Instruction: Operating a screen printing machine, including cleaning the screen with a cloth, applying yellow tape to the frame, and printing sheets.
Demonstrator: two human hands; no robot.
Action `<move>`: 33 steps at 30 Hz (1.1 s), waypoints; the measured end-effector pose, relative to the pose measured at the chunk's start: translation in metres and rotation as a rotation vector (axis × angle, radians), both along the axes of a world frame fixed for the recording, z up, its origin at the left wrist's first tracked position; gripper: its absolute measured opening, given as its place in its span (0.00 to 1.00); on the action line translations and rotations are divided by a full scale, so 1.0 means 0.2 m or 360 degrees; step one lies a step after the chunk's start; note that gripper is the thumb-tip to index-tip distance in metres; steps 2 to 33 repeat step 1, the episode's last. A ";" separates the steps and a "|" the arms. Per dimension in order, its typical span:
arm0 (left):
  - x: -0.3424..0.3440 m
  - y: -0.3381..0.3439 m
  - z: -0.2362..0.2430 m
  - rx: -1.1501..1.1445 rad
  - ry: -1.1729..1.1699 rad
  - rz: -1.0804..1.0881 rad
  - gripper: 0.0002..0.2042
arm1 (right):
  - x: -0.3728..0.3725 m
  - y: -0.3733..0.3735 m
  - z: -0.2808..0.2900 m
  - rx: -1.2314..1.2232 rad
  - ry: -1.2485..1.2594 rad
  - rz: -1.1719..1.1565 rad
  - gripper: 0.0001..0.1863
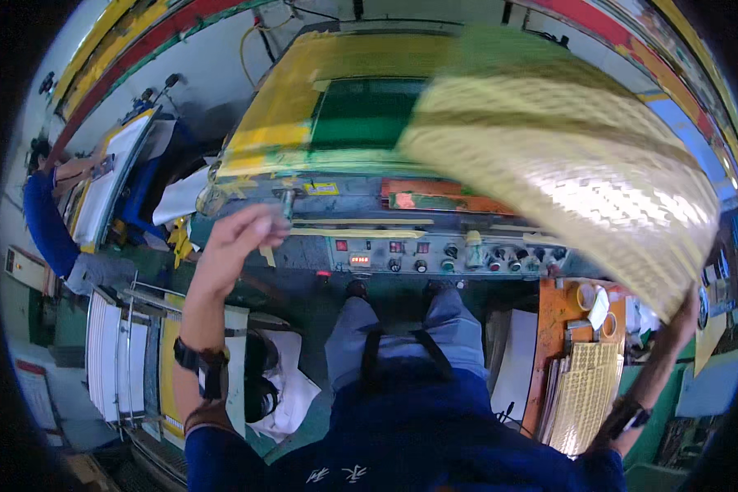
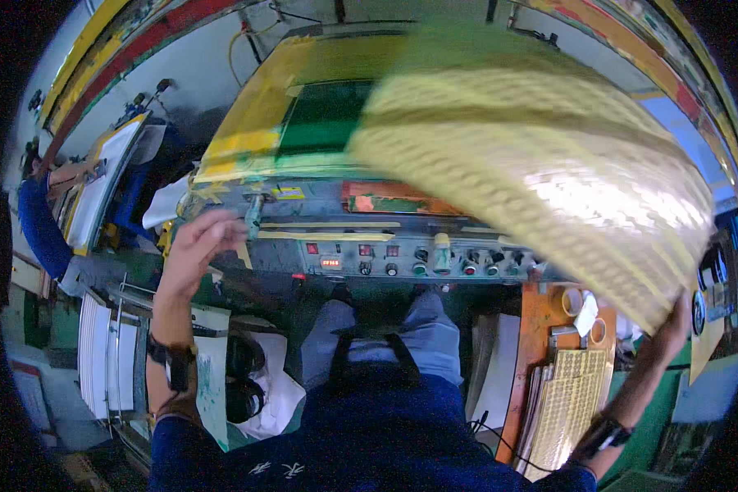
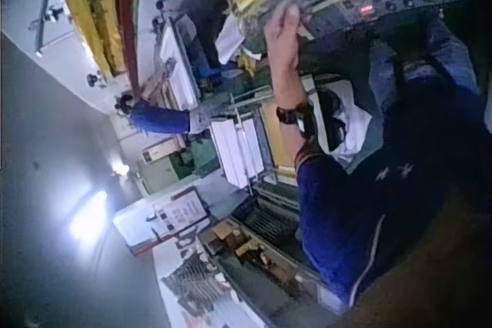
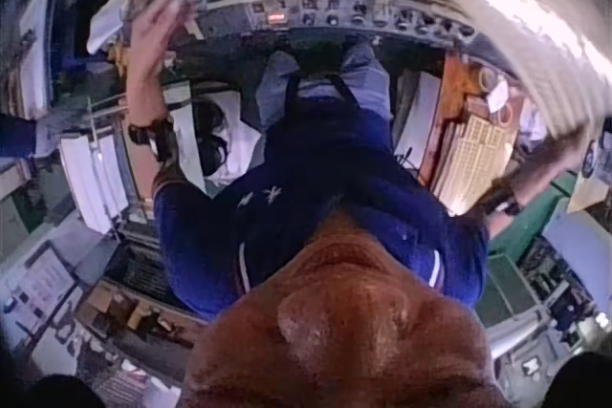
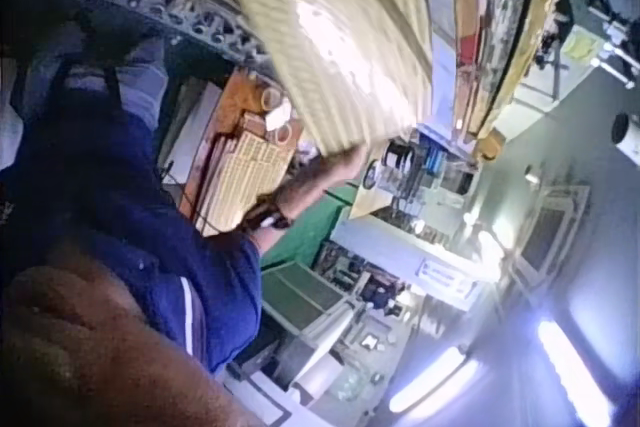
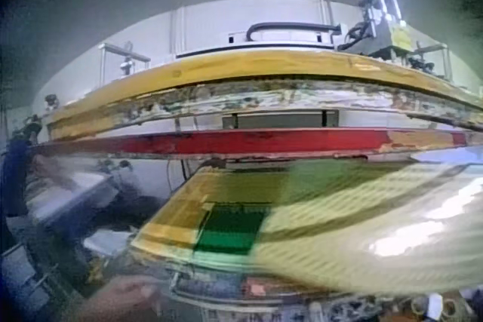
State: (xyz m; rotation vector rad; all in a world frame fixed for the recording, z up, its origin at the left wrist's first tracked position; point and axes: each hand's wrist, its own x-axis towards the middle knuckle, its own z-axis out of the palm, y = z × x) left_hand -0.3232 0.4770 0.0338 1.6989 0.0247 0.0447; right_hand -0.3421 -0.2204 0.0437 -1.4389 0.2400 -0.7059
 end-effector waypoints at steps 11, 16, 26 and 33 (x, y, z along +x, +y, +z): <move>0.11 0.01 -0.02 0.0224 0.0021 -0.0054 0.20 | -0.04 -0.07 0.05 0.0050 0.0066 -0.0016 0.28; 0.11 0.01 -0.02 0.0224 0.0021 -0.0054 0.20 | -0.04 -0.07 0.05 0.0050 0.0066 -0.0016 0.28; 0.11 0.01 -0.02 0.0224 0.0021 -0.0054 0.20 | -0.04 -0.07 0.05 0.0050 0.0066 -0.0016 0.28; 0.11 0.01 -0.02 0.0224 0.0021 -0.0054 0.20 | -0.04 -0.07 0.05 0.0050 0.0066 -0.0016 0.28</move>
